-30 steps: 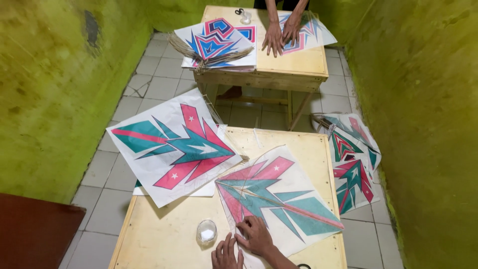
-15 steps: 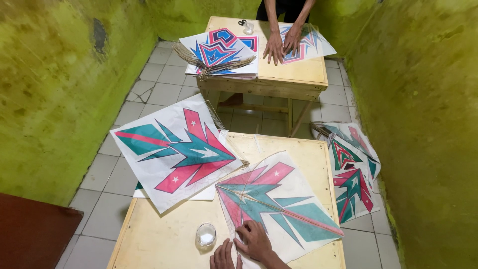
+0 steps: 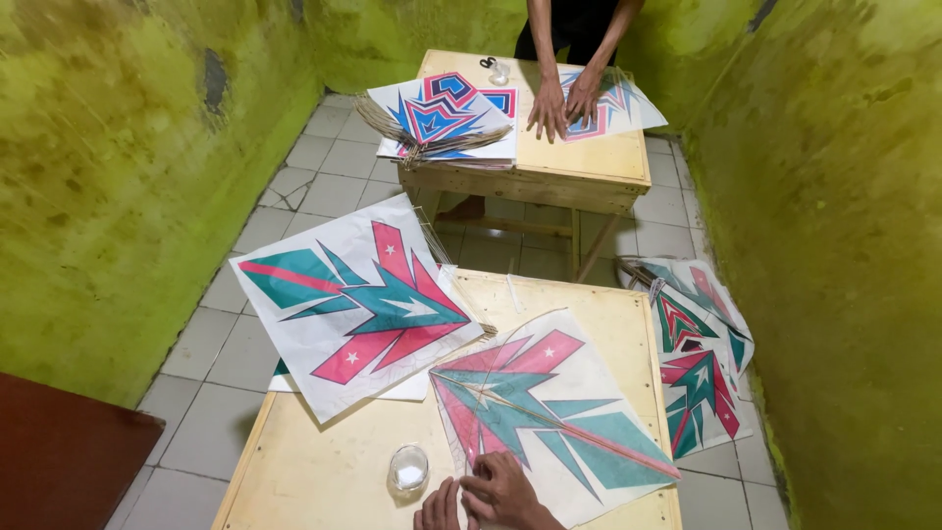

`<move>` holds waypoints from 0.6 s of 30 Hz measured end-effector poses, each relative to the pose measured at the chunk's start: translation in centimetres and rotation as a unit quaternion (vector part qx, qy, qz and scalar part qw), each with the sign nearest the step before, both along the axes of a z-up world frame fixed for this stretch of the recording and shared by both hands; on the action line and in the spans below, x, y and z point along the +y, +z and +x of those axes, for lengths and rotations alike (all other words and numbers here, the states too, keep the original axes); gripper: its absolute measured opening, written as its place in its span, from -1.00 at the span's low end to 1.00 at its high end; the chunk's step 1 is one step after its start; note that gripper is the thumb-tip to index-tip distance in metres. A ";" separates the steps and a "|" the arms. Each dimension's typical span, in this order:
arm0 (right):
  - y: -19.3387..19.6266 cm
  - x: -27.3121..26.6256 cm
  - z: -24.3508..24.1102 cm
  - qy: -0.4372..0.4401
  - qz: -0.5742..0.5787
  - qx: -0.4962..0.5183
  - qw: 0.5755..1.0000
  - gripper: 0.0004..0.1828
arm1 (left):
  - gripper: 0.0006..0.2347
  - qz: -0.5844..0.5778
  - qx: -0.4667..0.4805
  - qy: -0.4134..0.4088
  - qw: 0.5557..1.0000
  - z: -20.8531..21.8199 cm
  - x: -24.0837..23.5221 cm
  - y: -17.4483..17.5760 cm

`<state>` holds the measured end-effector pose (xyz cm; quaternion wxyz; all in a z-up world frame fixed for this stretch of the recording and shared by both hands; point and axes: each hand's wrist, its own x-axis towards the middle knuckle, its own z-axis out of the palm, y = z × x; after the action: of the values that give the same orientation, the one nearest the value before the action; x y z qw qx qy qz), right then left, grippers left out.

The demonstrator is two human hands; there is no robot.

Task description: The person is finishing the assembly of kites by applying glue to the paper edges and pressing them onto the bamboo frames.

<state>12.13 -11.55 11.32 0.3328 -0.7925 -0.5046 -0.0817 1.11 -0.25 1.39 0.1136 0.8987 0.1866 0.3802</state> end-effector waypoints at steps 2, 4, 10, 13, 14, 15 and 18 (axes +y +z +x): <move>1.1 0.2 0.3 0.022 0.022 -0.015 0.999 -0.84 | -0.60 0.017 0.026 0.005 1.000 0.2 0.3 -0.6; 1.8 0.1 0.0 0.045 0.042 -0.025 0.998 -0.87 | -0.62 0.032 0.057 0.012 0.998 -0.3 0.2 -0.7; 0.5 0.3 -0.1 0.035 0.019 0.005 0.999 -0.78 | -0.47 0.020 0.044 0.007 0.999 -0.4 0.3 -0.6; 0.0 0.4 0.0 -0.012 0.005 0.018 1.000 -0.78 | -0.38 -0.045 0.095 0.003 0.994 -0.9 0.0 0.1; -0.1 0.4 0.1 -0.011 -0.004 0.019 1.000 -0.74 | -0.39 -0.042 0.087 -0.003 0.995 -0.8 0.1 0.3; -0.3 0.2 -0.2 -0.011 -0.013 0.022 1.000 -0.70 | -0.41 -0.040 0.080 -0.009 0.996 -0.9 0.1 0.5; 0.3 0.3 0.1 0.024 0.053 -0.029 0.998 -0.76 | -0.29 -0.059 0.152 -0.018 0.987 -1.4 0.5 0.3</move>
<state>12.19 -11.25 11.65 0.3614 -0.7588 -0.5277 -0.1234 -0.34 0.23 1.68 0.1439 0.9408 0.2077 0.2257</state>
